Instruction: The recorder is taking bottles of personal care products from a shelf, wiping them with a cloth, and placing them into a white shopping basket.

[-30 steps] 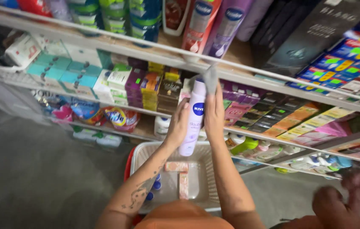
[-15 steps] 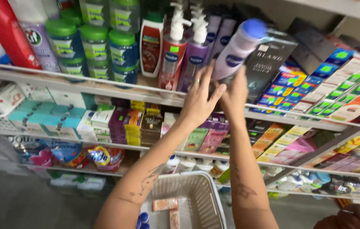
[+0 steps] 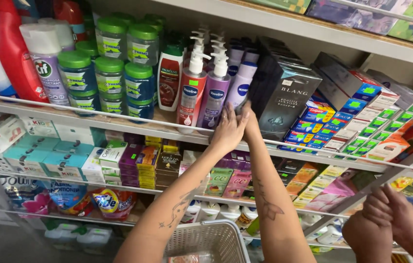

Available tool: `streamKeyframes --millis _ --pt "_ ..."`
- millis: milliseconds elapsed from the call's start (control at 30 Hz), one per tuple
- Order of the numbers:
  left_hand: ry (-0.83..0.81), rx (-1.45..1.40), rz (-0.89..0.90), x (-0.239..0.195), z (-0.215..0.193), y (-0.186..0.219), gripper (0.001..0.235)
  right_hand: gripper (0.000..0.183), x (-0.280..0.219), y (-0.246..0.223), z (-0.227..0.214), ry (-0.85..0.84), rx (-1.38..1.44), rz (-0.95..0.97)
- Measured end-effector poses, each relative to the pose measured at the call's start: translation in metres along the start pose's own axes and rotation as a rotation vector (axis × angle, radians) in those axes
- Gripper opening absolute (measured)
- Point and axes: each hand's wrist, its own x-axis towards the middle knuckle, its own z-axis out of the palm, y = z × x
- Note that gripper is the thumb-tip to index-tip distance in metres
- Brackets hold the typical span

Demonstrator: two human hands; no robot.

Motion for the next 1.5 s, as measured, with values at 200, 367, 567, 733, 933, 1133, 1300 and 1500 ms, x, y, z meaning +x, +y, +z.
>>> streamKeyframes --millis 200,367,567,733,933,1133,1300,1500 --pt "0.025 -0.052 -0.055 0.019 0.017 -0.008 0.107 0.049 0.027 0.038 0.022 0.064 -0.26 0.019" --pt "0.029 -0.006 -0.111 0.028 0.023 0.001 0.113 0.049 0.1 0.156 0.074 -0.04 0.32 -0.006" --pt "0.011 -0.139 -0.179 0.066 0.05 -0.025 0.113 0.051 0.063 0.076 0.036 -0.071 0.576 -0.167" --pt "0.031 -0.175 -0.263 0.082 0.061 -0.03 0.113 0.05 0.063 0.043 0.012 0.025 0.538 -0.249" --pt "0.066 -0.182 -0.278 0.091 0.071 -0.043 0.107 0.049 0.043 0.009 -0.022 0.149 0.482 -0.337" --pt "0.128 -0.194 -0.24 0.09 0.064 -0.041 0.103 0.048 -0.003 -0.018 -0.062 0.274 0.425 -0.443" --pt "0.123 -0.141 -0.272 0.081 0.058 -0.035 0.101 0.048 -0.063 0.026 -0.089 0.372 0.378 -0.501" --pt "0.139 -0.14 -0.205 0.067 0.048 -0.028 0.099 0.048 0.037 -0.021 -0.074 0.47 0.327 -0.579"
